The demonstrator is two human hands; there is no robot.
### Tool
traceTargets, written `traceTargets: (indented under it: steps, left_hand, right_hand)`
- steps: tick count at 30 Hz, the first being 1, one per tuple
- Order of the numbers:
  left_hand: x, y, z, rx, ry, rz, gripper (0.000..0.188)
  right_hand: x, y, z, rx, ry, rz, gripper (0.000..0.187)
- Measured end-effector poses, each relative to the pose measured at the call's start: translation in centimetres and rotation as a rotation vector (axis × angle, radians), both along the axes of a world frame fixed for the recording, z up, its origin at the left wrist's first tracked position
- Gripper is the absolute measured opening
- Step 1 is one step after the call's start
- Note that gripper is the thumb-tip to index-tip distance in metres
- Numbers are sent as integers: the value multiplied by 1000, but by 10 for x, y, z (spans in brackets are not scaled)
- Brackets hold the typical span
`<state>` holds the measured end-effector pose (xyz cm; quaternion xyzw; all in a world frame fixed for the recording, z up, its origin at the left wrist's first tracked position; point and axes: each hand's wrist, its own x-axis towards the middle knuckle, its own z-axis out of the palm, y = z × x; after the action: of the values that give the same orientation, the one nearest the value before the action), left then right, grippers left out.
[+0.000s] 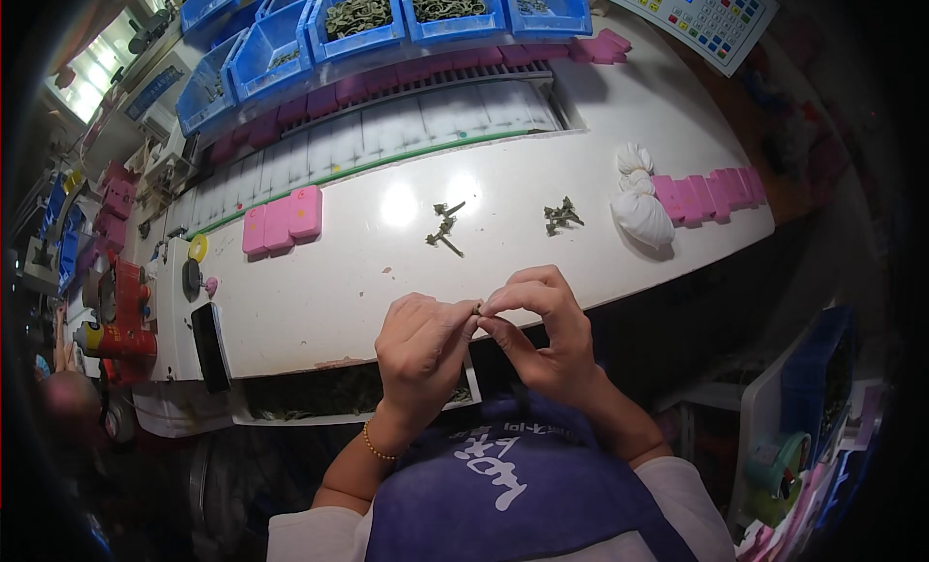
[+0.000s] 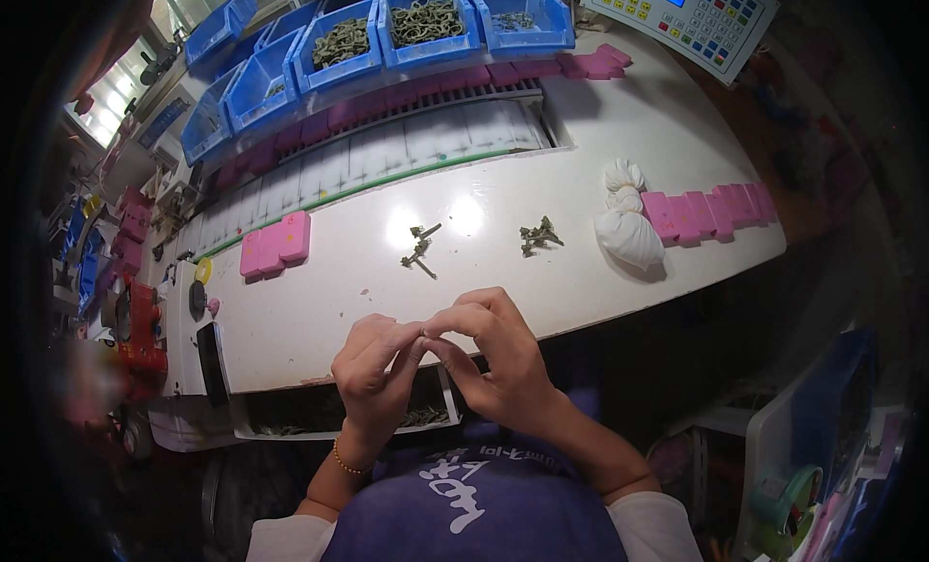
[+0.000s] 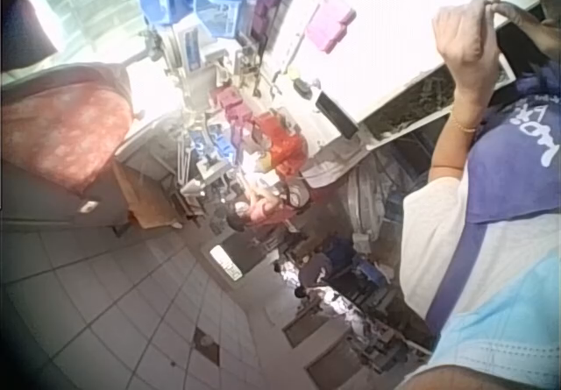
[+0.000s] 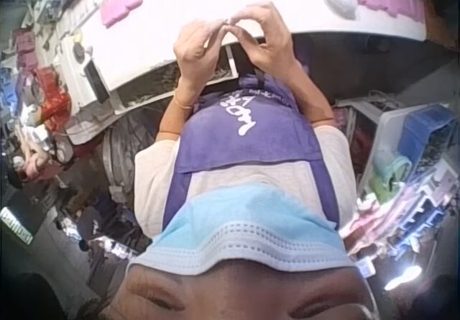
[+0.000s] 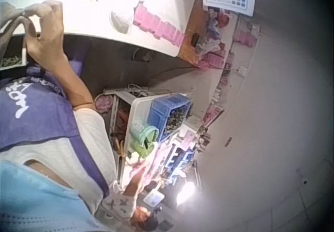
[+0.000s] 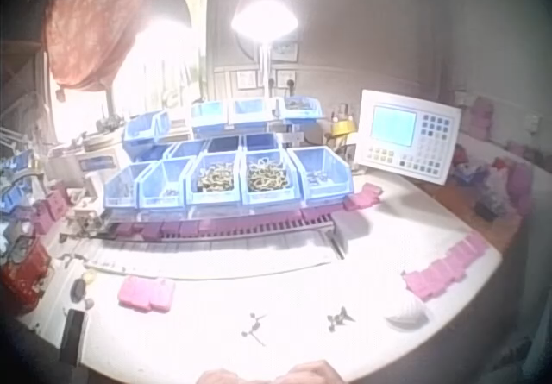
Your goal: The worker is assembling small metal pins and components into pink plastic molds or housings at an industrial workbench.
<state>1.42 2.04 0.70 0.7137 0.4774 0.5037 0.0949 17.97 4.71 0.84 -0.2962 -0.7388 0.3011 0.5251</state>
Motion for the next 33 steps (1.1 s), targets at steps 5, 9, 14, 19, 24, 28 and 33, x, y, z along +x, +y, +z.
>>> traceTargets:
  steps: [5,9,14,19,24,28,33]
  left_hand:
    - [-1,-3,-3,-162,-112,-23,14]
    - [-4,-7,-4,-634,-728,-157,11]
    - [-2,-8,-6,-654,-934,-214,12]
    - [-3,-6,-11,-641,-1016,-258,10]
    - [-3,-7,-12,-599,-945,-287,12]
    - [-2,-8,-16,-487,-746,-183,11]
    - [0,-6,-15,-231,-491,-104,14]
  right_hand:
    - [3,4,2,115,-32,15,30]
    - [8,3,0,-19,81,-109,24]
    - [8,-3,-7,-202,143,-67,21]
    - [4,-10,-11,-316,230,18,28]
    - [3,-10,-13,-326,249,52,35]
    - [1,-11,-12,-332,253,50,36]
    - [2,-11,-11,-334,239,60,39]
